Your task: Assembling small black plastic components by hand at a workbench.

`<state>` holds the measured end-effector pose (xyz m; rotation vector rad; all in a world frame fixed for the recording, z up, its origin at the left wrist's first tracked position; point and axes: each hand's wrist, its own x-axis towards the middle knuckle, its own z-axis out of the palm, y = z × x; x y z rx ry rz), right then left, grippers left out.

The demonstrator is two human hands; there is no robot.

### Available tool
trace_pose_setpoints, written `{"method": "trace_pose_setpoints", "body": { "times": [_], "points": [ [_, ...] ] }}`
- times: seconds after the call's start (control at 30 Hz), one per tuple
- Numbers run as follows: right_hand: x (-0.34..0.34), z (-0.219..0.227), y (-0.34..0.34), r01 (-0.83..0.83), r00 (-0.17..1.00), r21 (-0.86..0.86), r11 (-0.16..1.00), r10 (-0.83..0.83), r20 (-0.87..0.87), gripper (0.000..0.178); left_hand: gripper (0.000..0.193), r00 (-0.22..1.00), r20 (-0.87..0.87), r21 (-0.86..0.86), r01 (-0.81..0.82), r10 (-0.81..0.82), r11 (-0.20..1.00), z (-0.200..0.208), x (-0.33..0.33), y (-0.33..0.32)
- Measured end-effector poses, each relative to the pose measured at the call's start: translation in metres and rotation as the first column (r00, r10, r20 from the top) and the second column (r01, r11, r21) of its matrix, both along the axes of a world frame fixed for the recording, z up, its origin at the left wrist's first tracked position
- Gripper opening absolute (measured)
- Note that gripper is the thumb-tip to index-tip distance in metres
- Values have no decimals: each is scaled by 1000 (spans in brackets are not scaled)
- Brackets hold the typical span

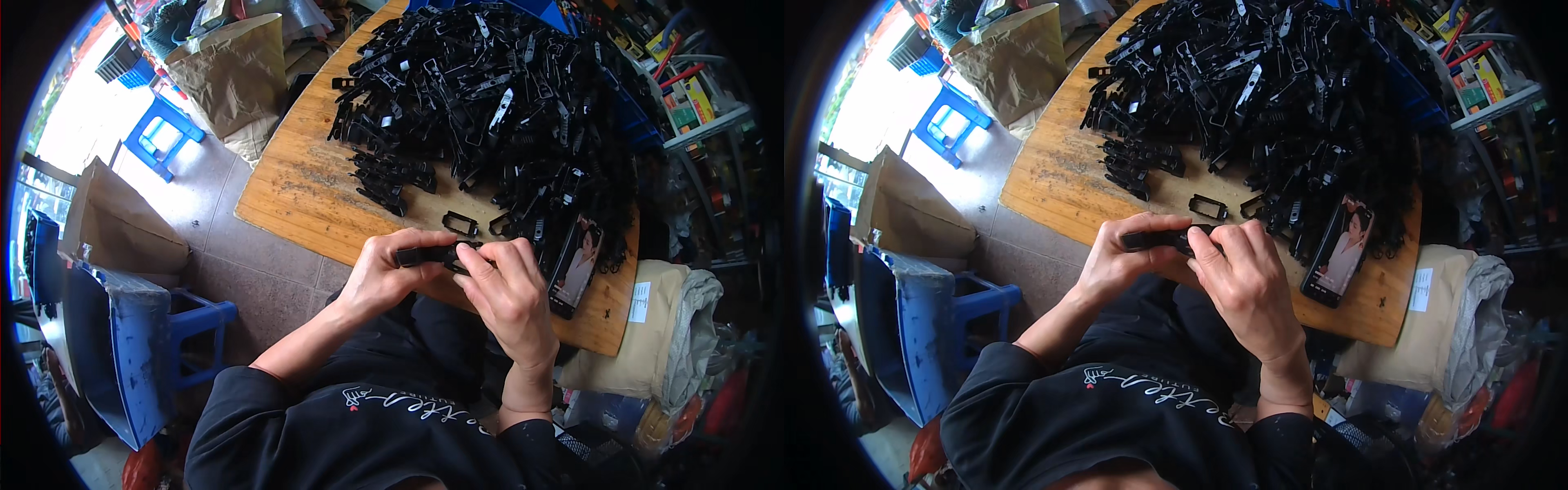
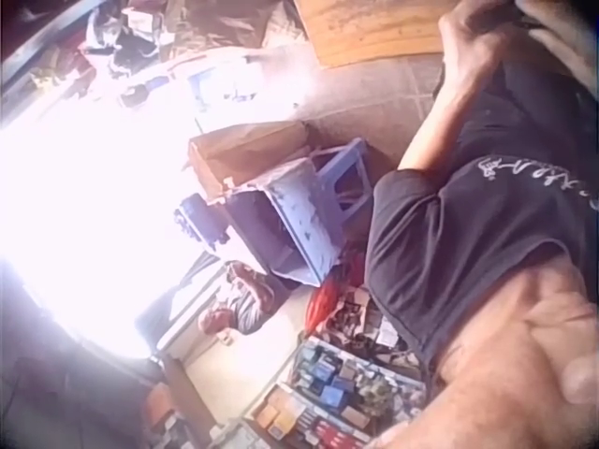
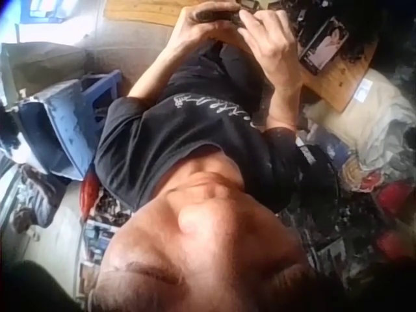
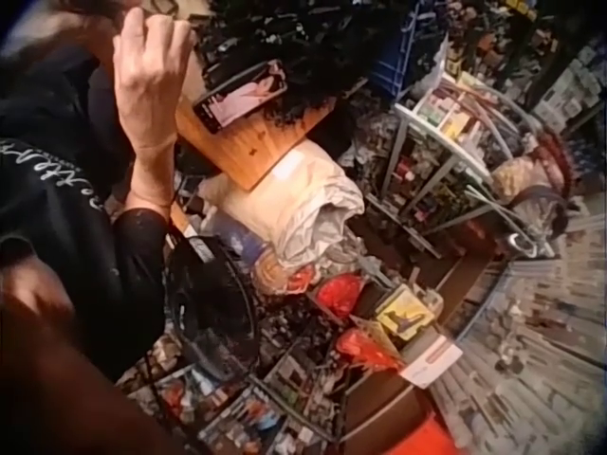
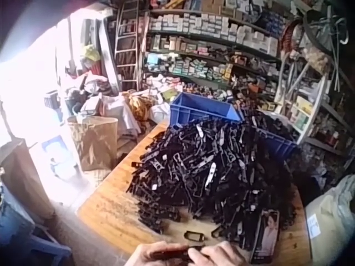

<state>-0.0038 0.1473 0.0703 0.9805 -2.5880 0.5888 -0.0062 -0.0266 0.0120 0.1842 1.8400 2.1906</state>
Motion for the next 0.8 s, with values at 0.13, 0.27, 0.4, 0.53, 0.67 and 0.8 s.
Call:
{"method": "trace_pose_setpoints", "body": {
  "times": [0.13, 0.27, 0.4, 0.53, 0.67, 0.8],
  "points": [
    [3, 2, -1, 19, 1000, 32, 999, -19, 6, 41, 33, 998, -54, -10, -13, 12, 1000, -1, 3, 2],
    [2, -2, -2, 9, 1000, 70, 997, -8, -13, 42, 36, 971, -228, -100, -89, 65, 991, -5, 6, 8],
    [-7, -7, 0, -33, 976, -288, 957, 93, 198, 43, 36, 978, 147, 125, -165, 146, 978, 4, 11, 0],
    [-4, -26, -4, 182, 721, -533, 826, 256, 644, 46, 36, 978, 199, 470, -159, 71, 868, -8, 10, -12],
    [-8, -34, -32, 315, 456, -627, 712, 466, 758, 44, 31, 954, 263, 651, -288, 147, 703, -17, 19, -31],
    [-41, -46, -60, -2, 975, -365, 931, 82, 206, 27, 18, 918, 246, 744, -384, 310, 547, -35, 6, -67]
  ]
}}
